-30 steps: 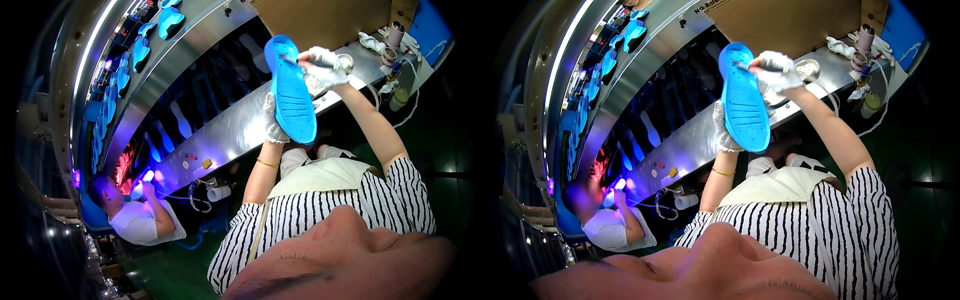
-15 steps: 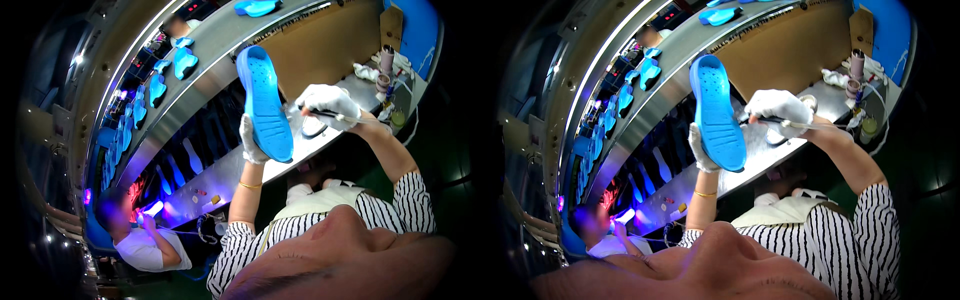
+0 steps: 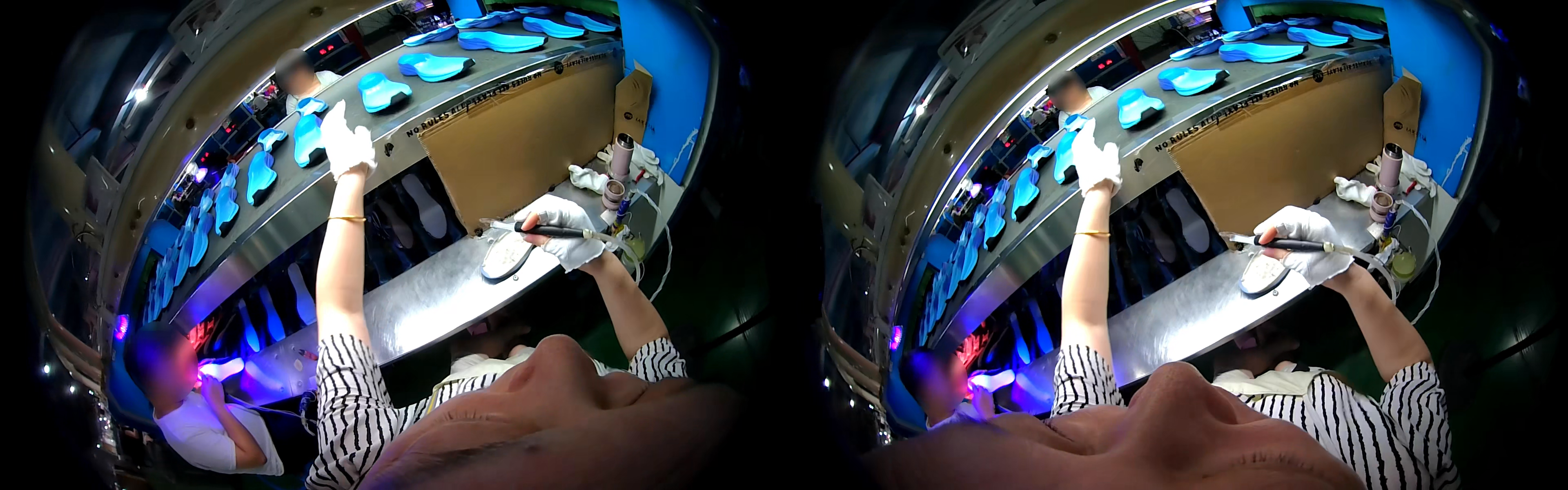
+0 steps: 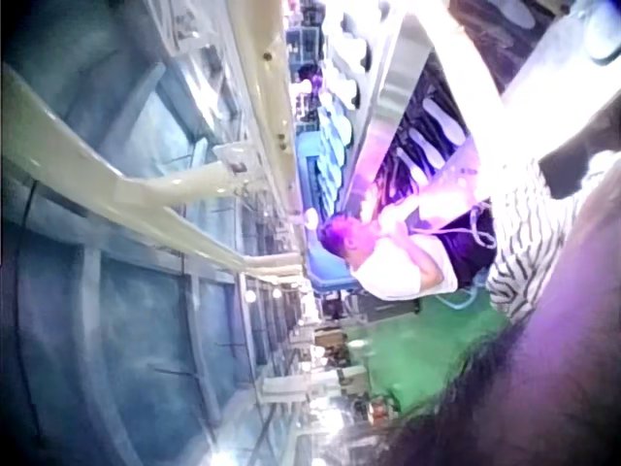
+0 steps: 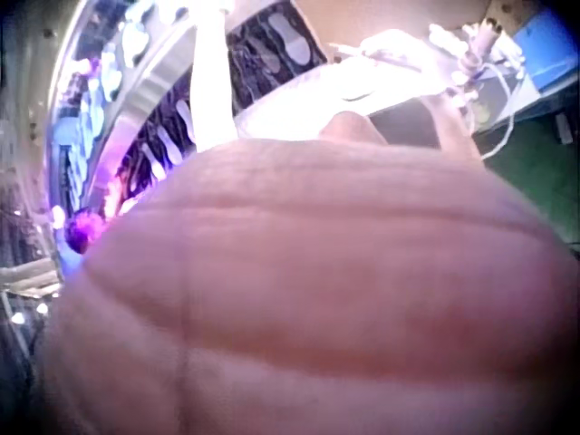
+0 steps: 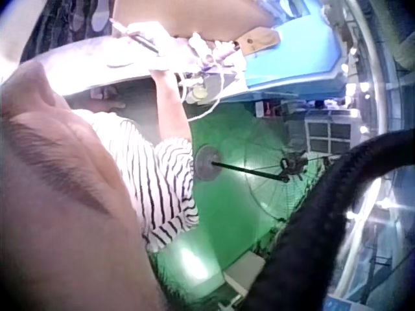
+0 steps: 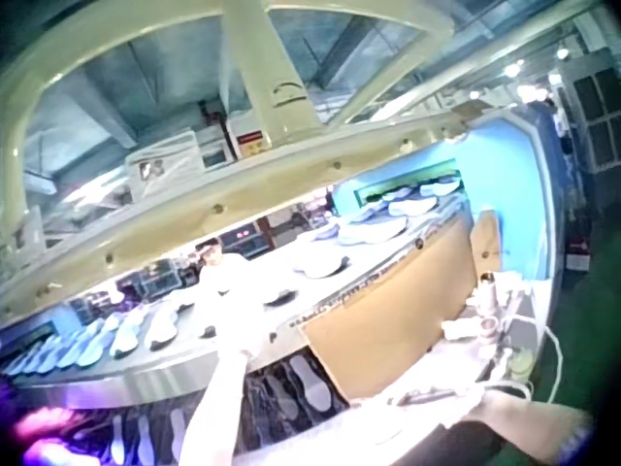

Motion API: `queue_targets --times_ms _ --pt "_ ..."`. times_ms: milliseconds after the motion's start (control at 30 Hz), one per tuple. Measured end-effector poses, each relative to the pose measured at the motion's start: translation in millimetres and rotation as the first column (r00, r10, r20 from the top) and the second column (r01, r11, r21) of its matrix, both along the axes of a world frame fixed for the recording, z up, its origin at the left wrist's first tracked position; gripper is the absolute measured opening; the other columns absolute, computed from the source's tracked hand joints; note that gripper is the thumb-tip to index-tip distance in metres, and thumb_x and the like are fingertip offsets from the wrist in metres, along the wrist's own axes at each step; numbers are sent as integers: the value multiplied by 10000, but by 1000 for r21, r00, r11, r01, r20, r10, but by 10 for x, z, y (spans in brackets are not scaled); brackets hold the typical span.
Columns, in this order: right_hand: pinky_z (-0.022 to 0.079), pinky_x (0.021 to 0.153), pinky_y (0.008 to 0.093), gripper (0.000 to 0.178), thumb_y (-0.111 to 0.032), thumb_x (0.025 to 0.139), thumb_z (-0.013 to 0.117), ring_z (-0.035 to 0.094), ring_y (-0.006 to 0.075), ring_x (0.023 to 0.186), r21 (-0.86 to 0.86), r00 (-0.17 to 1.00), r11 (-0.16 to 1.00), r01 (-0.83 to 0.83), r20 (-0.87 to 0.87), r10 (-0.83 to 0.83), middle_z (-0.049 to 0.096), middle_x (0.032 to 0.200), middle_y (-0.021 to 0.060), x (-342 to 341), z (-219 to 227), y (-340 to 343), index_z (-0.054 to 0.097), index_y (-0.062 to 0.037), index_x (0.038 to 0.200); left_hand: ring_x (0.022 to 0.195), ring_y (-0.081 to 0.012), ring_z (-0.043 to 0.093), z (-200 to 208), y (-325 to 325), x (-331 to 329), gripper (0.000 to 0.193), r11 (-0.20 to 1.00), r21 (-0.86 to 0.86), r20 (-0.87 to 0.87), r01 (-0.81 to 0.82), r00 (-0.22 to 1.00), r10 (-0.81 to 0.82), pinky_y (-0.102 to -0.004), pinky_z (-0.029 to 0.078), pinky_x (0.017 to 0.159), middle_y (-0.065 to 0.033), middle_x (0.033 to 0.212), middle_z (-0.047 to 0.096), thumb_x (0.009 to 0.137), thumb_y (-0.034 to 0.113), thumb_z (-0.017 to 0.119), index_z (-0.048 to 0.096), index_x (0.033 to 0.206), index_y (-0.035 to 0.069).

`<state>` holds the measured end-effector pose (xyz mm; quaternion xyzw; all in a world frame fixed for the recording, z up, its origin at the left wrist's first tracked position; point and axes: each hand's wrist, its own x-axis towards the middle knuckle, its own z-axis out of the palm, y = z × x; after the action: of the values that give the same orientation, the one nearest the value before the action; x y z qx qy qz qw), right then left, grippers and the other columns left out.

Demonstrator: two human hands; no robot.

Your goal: The person applies adhesive to the underside of blue shoe insoles using a brush-tipped applicator tool while holding the insoles in a gloved hand. The person takes an insole from the conveyor, coats the surface with adhesive, and places the treated insole onto the moving conveyor belt before repeating the process.

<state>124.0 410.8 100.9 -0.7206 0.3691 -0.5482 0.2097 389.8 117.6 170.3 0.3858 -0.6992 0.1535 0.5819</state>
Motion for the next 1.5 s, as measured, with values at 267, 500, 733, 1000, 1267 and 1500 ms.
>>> queue_targets --times_ms 267,500,733,1000,1267,1500 --pt "484 724 224 191 57 741 685 596 96 804 168 997 984 -58 52 50 625 878 38 181 -235 -131 593 -23 888 910 -316 588 229 27 1200 251 869 257 361 -423 876 319 -371 476 802 -149 932 601 733 287 664 681 949 160" --pt "471 740 236 172 54 774 648 580 98 825 290 988 949 -120 129 85 601 875 22 194 -443 -39 596 -36 911 798 -207 590 210 1292 1149 223 963 35 -157 266 953 -258 -324 483 721 -73 835 622 797 198 702 621 911 23" --pt "466 687 233 135 -34 769 690 575 92 758 304 997 951 64 20 -74 609 820 19 273 -435 -4 617 -41 884 878 -231 534 477 2257 1663 232 397 -232 -325 888 314 -892 -348 478 741 -144 994 580 920 261 486 544 962 41" --pt "485 654 242 198 -65 796 676 592 106 709 382 951 906 -180 305 60 612 795 62 482 -509 -18 516 -20 905 763 -188 460 -921 2134 686 564 -353 -451 -870 820 -491 -30 -270 403 668 -61 847 527 895 499 452 521 527 77" --pt "456 618 233 176 -70 783 680 548 85 678 320 971 931 -174 215 107 588 764 42 820 -451 -133 523 -30 850 1126 -294 507 -1757 2599 142 757 -312 -511 -855 801 -512 83 -456 428 970 -133 1246 510 856 676 325 431 1292 66" --pt "492 608 247 176 -39 748 697 596 102 635 71 982 997 15 185 -28 620 743 42 984 -426 -485 553 -32 847 982 -326 597 -1617 2659 -144 935 -176 -544 -839 821 -523 154 -460 524 831 -180 1160 557 736 816 318 418 1299 76"
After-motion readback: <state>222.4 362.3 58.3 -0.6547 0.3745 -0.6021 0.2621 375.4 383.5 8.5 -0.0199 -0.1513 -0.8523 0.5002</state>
